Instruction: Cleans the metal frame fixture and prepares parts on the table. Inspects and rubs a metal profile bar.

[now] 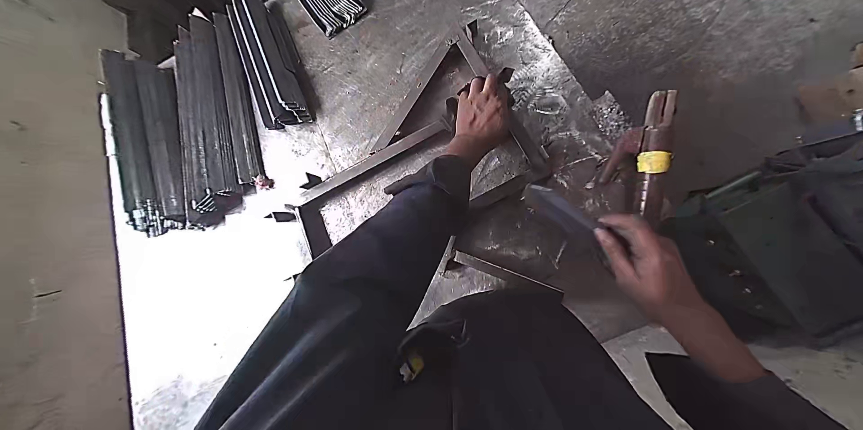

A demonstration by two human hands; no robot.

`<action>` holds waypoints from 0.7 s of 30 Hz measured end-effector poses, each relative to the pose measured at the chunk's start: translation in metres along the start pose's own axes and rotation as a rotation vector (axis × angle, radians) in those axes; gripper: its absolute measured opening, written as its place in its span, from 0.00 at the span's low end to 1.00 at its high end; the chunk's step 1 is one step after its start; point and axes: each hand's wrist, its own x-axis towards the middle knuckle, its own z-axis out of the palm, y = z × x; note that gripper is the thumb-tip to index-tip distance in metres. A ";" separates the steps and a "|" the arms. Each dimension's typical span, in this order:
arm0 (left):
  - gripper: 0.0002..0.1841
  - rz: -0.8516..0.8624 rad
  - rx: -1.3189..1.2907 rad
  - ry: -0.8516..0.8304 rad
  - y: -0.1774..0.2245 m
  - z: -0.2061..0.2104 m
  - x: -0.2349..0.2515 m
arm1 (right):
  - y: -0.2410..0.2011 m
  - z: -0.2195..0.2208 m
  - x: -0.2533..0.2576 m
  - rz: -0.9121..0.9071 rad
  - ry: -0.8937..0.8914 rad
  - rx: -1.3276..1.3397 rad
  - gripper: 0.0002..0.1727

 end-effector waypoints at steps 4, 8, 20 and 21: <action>0.27 0.087 0.073 -0.085 -0.030 -0.008 -0.053 | 0.003 -0.036 0.061 0.063 0.041 -0.103 0.20; 0.25 -0.121 0.129 -0.150 -0.069 -0.033 -0.120 | 0.006 -0.028 0.152 -0.040 -0.086 -0.269 0.21; 0.24 -0.616 0.095 -0.083 -0.152 -0.032 -0.204 | 0.043 0.017 0.253 -0.212 -0.338 -0.498 0.20; 0.24 -0.614 0.098 -0.062 -0.150 -0.028 -0.203 | 0.044 0.014 0.257 -0.236 -0.337 -0.482 0.20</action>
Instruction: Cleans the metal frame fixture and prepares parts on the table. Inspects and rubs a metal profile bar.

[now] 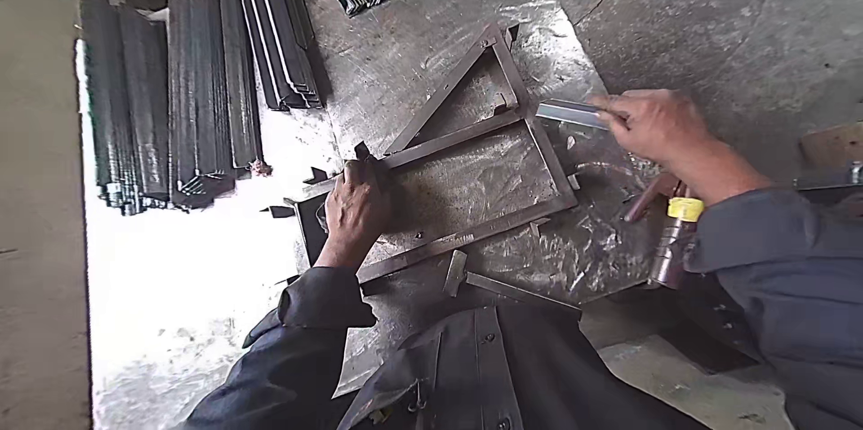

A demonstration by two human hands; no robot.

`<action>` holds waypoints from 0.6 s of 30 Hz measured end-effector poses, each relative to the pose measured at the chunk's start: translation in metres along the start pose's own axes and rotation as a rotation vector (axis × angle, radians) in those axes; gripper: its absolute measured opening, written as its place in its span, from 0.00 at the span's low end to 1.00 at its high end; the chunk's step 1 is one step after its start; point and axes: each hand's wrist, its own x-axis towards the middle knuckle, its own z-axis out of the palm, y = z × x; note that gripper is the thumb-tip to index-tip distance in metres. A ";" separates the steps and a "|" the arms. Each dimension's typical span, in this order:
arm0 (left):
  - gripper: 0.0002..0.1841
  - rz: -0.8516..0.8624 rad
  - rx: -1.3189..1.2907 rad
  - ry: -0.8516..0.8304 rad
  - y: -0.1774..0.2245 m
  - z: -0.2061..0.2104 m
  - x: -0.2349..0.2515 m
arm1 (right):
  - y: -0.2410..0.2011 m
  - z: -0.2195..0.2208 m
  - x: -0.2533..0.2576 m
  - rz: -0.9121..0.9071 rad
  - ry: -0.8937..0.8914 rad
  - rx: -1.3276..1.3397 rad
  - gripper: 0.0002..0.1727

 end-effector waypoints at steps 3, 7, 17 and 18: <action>0.25 0.043 -0.005 0.017 0.010 0.006 0.004 | -0.008 0.004 0.007 -0.076 -0.018 -0.007 0.19; 0.25 0.120 -0.025 0.009 0.026 0.006 0.013 | 0.011 0.004 0.014 -0.080 -0.044 0.012 0.19; 0.21 0.293 -0.130 0.021 0.015 0.006 0.019 | 0.014 0.013 0.017 -0.300 -0.033 -0.048 0.19; 0.21 0.309 -0.172 0.056 0.012 0.007 0.019 | 0.022 0.008 0.014 -0.307 0.013 -0.025 0.19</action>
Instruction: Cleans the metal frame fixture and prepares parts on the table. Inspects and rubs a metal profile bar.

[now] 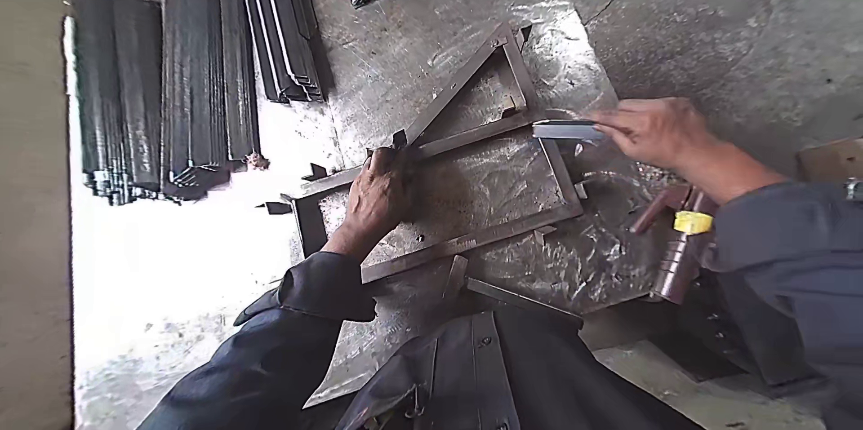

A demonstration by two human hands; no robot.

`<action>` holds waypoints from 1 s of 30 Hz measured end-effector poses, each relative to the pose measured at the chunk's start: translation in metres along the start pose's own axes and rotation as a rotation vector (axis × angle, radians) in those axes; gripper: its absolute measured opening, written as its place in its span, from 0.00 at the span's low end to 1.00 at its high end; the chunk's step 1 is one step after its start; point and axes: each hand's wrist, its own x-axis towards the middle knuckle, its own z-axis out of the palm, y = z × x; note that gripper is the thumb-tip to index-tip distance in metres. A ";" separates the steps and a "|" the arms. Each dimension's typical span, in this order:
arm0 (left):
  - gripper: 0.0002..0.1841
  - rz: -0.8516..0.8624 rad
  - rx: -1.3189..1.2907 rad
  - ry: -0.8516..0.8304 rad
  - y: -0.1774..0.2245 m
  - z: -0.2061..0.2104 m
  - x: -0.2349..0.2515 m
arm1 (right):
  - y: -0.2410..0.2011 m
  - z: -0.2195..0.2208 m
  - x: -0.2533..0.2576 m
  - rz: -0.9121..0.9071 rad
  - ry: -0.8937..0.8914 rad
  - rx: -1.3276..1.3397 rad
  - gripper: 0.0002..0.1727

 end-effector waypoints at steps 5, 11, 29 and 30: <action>0.28 0.039 -0.095 0.116 0.014 0.000 0.014 | -0.011 -0.012 0.012 0.103 0.017 0.002 0.19; 0.28 -0.067 -0.196 0.097 0.040 -0.030 0.041 | 0.001 0.005 0.020 0.065 -0.045 0.031 0.20; 0.16 0.764 -0.646 -0.257 0.183 0.045 0.048 | -0.080 -0.049 -0.145 0.188 -0.202 -0.144 0.17; 0.16 0.799 -0.622 -0.267 0.183 0.045 0.048 | -0.084 -0.045 -0.148 0.224 -0.185 -0.123 0.17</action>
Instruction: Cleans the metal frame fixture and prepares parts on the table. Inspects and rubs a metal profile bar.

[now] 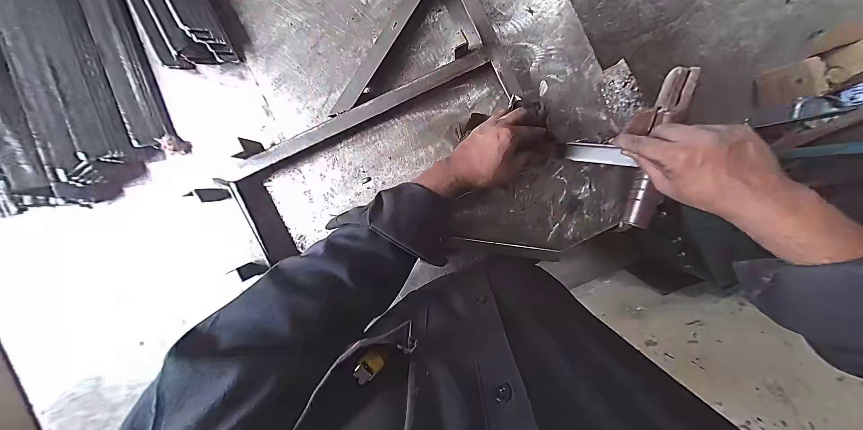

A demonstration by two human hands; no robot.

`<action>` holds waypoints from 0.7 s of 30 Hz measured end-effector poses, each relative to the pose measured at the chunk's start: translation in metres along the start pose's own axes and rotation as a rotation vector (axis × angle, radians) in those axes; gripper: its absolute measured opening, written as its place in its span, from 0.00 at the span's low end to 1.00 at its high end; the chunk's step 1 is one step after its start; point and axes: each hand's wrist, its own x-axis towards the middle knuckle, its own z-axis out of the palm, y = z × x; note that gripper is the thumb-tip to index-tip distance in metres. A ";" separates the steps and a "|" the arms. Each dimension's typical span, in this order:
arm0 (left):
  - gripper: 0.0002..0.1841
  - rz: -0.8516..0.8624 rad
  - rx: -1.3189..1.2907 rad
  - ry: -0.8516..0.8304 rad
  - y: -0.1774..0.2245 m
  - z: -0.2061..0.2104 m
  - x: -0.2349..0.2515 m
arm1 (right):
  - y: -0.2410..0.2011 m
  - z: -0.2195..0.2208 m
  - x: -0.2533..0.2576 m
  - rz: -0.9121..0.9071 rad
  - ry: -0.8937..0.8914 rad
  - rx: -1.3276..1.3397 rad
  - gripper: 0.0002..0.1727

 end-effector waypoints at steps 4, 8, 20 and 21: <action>0.15 0.138 0.095 -0.180 0.004 -0.012 -0.002 | -0.004 0.001 -0.010 0.088 0.036 0.101 0.19; 0.12 0.217 0.079 -0.321 0.006 -0.021 0.003 | -0.007 -0.018 -0.008 0.140 0.098 0.099 0.21; 0.15 -0.125 0.120 -0.036 0.028 -0.065 -0.194 | -0.017 -0.029 0.033 -0.032 0.076 0.126 0.20; 0.15 -0.172 0.137 -0.009 0.031 -0.068 -0.221 | -0.018 -0.029 0.040 -0.061 0.071 0.127 0.20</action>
